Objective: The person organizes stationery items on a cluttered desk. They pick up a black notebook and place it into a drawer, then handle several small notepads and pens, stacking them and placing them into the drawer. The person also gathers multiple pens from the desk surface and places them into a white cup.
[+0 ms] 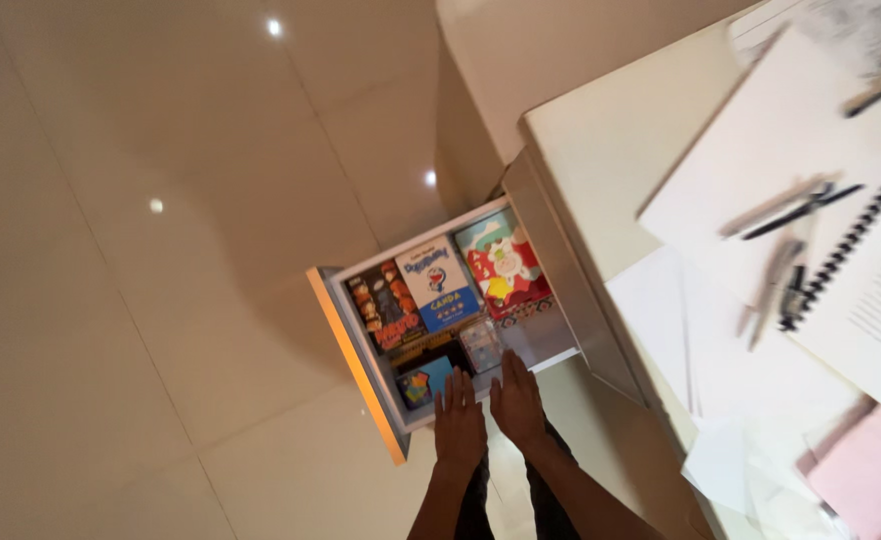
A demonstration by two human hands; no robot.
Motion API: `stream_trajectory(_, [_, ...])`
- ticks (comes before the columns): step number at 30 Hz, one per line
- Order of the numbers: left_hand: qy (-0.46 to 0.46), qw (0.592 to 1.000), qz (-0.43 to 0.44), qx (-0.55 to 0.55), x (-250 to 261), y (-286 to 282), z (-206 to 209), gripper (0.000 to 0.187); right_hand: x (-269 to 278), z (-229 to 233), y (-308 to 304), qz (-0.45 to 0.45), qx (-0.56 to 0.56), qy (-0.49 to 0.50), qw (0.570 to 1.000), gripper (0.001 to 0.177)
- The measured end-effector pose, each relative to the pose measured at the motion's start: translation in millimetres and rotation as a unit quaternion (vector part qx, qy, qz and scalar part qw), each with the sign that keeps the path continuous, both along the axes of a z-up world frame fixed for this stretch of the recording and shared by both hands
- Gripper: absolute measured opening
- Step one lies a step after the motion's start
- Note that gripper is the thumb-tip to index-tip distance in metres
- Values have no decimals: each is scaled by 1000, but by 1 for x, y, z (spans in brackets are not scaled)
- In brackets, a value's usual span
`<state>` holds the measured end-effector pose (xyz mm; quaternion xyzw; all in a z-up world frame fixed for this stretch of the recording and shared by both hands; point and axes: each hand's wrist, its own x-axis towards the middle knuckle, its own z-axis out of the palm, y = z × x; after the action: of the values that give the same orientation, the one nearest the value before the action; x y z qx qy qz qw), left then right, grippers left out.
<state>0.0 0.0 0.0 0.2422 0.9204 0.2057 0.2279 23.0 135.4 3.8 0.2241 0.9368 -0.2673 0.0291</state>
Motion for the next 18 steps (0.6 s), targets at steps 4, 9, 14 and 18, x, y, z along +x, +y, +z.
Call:
stream_trajectory(4, [-5,1000,7,-9,-5,-6,41,61,-6,59,-5,-9,-38,23,999,56])
stream_trajectory(9, [17,1000,3,13,-6,-6,82,60,-3,134,-5,-24,-54,62,996,55])
stream_trajectory(14, [-14,997,-12,74,-4,17,119,69,24,188,12,-4,-18,99,995,58])
stream_trajectory(18, [19,993,-76,83,-13,55,151,71,41,219,26,-42,-9,176,983,56])
